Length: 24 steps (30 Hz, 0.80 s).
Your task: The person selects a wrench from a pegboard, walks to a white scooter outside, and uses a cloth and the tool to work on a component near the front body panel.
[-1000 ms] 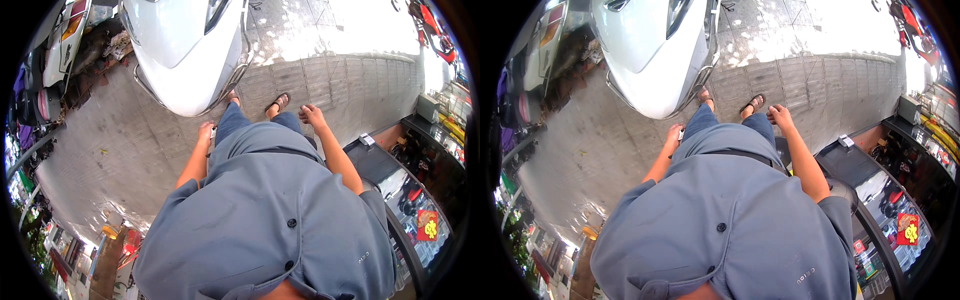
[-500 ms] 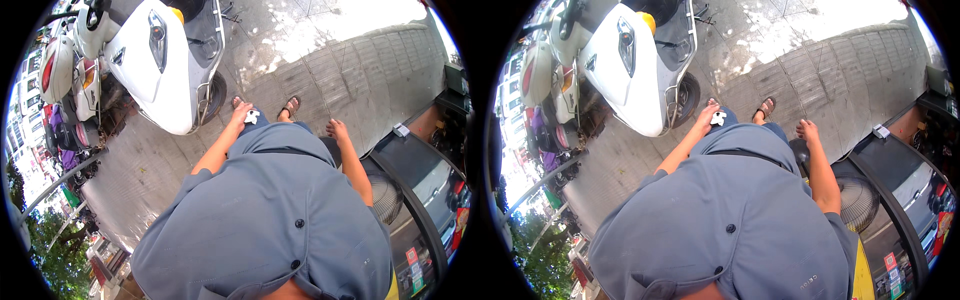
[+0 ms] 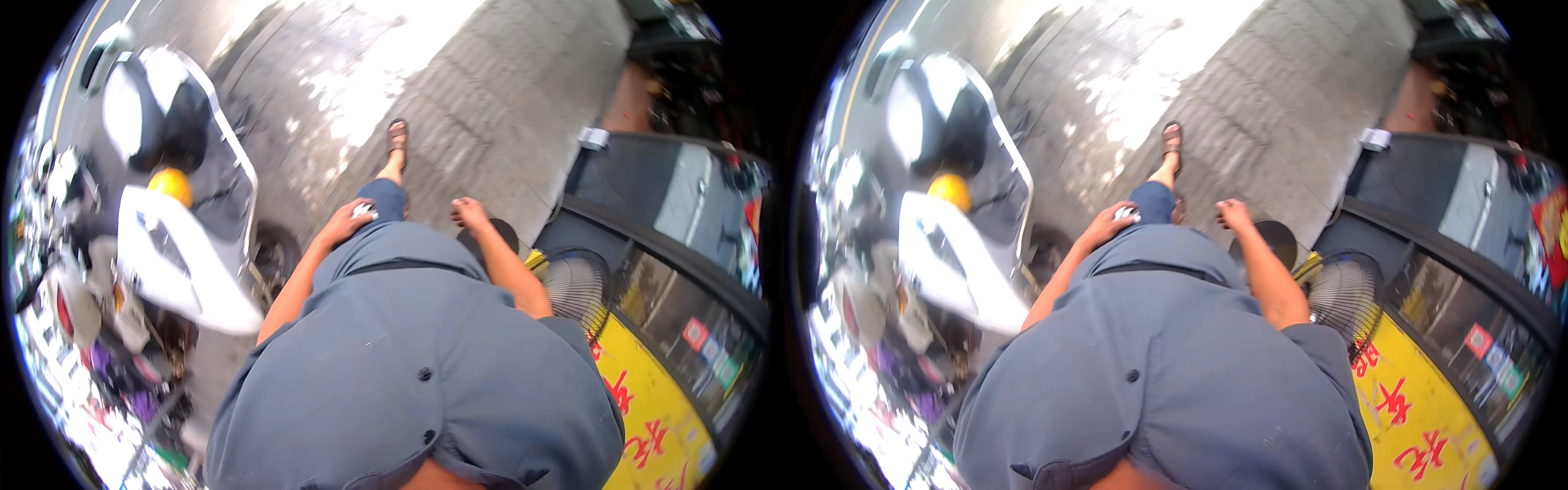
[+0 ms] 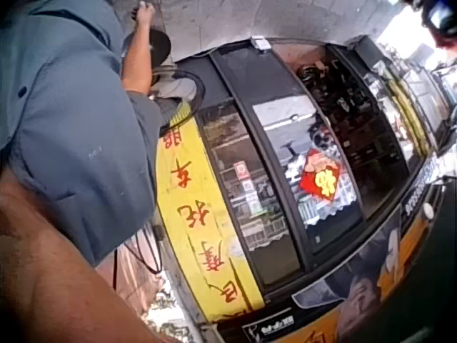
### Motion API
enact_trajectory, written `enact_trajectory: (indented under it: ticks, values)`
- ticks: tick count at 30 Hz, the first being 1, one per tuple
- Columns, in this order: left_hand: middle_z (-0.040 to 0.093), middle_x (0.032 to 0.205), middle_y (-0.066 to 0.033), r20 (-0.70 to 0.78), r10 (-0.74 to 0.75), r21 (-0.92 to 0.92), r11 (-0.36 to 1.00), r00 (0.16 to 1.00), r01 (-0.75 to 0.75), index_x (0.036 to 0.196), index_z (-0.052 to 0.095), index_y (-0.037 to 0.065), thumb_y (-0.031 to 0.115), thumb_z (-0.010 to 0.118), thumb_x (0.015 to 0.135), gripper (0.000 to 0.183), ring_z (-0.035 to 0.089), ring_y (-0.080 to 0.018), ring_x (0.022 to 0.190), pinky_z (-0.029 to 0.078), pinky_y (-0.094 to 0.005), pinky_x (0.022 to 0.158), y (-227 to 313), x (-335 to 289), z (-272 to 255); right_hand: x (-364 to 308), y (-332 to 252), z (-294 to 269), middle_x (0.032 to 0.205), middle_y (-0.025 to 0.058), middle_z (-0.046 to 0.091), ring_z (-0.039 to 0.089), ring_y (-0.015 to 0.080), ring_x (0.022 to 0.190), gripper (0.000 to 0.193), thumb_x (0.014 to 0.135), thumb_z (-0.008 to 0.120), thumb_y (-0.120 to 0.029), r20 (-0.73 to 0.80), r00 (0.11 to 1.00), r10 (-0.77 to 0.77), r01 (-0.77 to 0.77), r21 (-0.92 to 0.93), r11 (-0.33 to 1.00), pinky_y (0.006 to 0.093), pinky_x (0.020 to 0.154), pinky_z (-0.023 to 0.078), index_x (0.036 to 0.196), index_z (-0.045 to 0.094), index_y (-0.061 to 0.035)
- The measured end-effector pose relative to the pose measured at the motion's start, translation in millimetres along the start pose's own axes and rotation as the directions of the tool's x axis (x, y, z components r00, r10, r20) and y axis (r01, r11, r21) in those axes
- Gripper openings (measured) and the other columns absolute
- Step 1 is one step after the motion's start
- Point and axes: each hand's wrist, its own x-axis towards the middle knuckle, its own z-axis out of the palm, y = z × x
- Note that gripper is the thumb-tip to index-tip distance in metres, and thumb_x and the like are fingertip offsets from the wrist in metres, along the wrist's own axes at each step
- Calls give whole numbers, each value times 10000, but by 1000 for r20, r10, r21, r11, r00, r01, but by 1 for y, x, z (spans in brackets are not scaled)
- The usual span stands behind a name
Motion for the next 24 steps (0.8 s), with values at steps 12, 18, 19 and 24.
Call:
enact_trajectory:
  ticks: [12, 18, 19, 24]
  values:
    - [523, 675, -35, -48, 237, 212, 952, 970, -222, 961, 611, 16, 158, 555, 945, 153, 448, -113, 627, 390, -284, 574, 170, 285, -99, 39, -104, -167, 862, 91, 664, 638, 173, 723, 274, 964, 560, -258, -371, 928, -29, 129, 248, 960, 310, 593, 505, 1055, 619, -6]
    - [474, 633, 16, 127, 146, 0, 989, 981, -148, 974, 595, 25, 197, 539, 975, 181, 417, -78, 509, 348, -259, 437, 336, 394, -89, 50, -102, -205, 826, 76, 643, 619, 166, 697, 250, 962, 557, -273, -414, 901, 131, 120, 527, 841, 299, 581, 496, 974, 607, -29]
    - [450, 623, 22, 81, 238, -37, 971, 968, -236, 977, 589, 26, 207, 547, 975, 186, 397, -63, 459, 330, -258, 378, 349, 415, -79, 53, -99, -206, 821, 76, 640, 615, 164, 688, 249, 962, 557, -275, -372, 917, 145, 76, 519, 851, 301, 576, 495, 971, 606, -31]
    - [619, 831, -100, 62, 42, -10, 999, 997, -41, 1123, 583, 6, 404, 572, 924, 444, 566, -160, 587, 471, -304, 504, 357, 524, -36, 89, -51, -235, 732, 75, 638, 617, 180, 609, 191, 952, 574, -226, -213, 965, 154, 18, 639, 769, 315, 495, 471, 952, 611, -39]
